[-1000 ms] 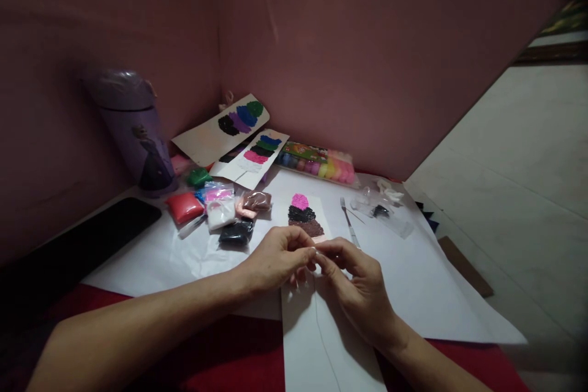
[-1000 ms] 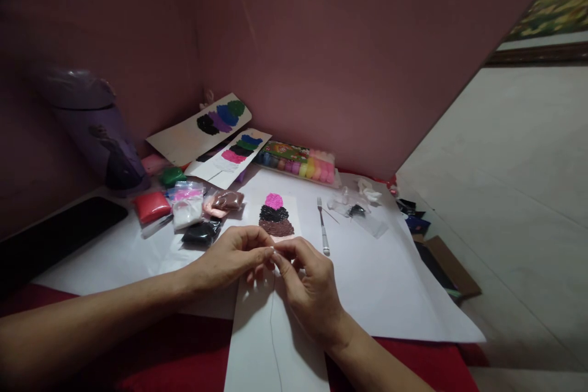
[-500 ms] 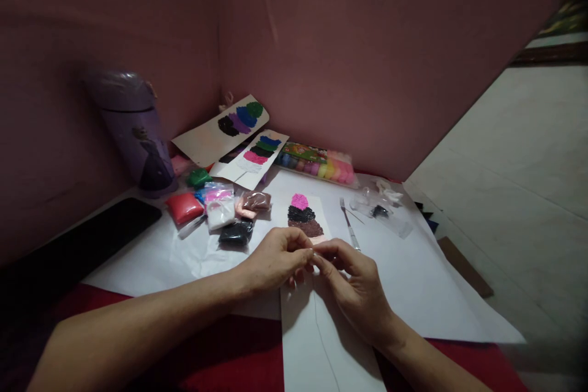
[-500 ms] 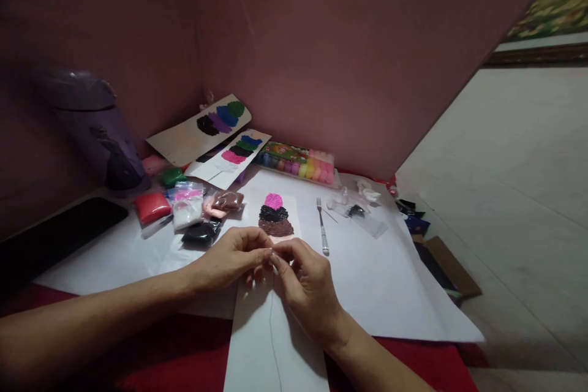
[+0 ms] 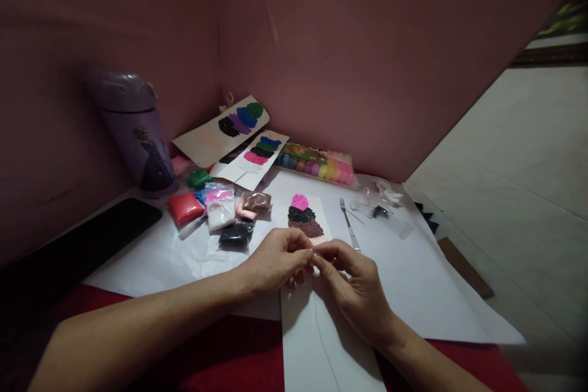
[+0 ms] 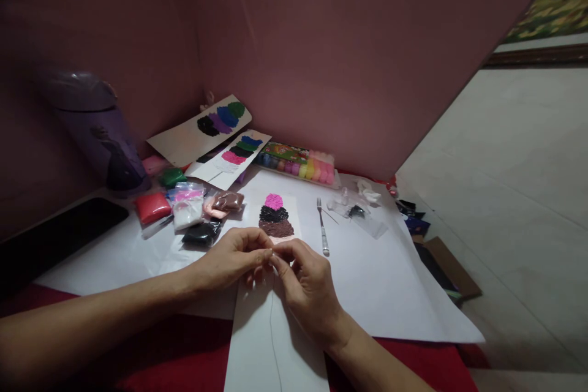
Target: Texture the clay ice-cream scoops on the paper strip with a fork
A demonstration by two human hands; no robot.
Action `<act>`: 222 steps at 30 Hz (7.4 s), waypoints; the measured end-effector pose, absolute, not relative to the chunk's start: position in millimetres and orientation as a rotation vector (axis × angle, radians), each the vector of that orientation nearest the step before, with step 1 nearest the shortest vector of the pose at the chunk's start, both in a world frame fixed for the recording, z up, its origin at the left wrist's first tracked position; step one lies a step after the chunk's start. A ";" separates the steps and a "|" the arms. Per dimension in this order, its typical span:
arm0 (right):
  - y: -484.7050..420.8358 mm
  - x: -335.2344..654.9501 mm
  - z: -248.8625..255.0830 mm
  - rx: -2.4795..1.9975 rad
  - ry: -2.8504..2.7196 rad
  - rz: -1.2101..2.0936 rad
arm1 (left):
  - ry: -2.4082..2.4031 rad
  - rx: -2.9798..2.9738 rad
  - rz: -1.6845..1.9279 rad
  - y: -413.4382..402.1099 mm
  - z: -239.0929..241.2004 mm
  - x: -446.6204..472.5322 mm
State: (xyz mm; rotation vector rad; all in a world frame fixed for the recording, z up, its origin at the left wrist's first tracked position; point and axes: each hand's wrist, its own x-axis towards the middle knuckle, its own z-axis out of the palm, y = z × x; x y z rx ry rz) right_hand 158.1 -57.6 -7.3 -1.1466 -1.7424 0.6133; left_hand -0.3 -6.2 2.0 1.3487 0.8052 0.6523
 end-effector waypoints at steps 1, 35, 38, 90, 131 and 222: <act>-57.5 158.3 -7.7 -1.149 -1.744 0.605 | 0.804 1.344 0.655 -6.3 1.7 -0.3; -55.7 160.5 -9.6 -1.106 -1.716 0.509 | 0.723 1.227 0.798 -7.8 9.4 -2.6; -54.7 160.0 -9.9 -1.083 -1.713 0.497 | 0.718 1.212 0.797 -7.1 8.2 -2.2; -57.9 158.2 -8.2 -1.088 -1.672 0.565 | 0.710 1.236 0.730 -4.6 5.8 -1.8; -58.4 156.9 -4.1 -1.178 -1.743 0.404 | 0.853 1.334 0.795 -3.3 7.3 -0.7; -57.5 159.6 -11.3 -1.105 -1.586 0.628 | 0.662 1.206 0.787 -4.9 7.6 -1.5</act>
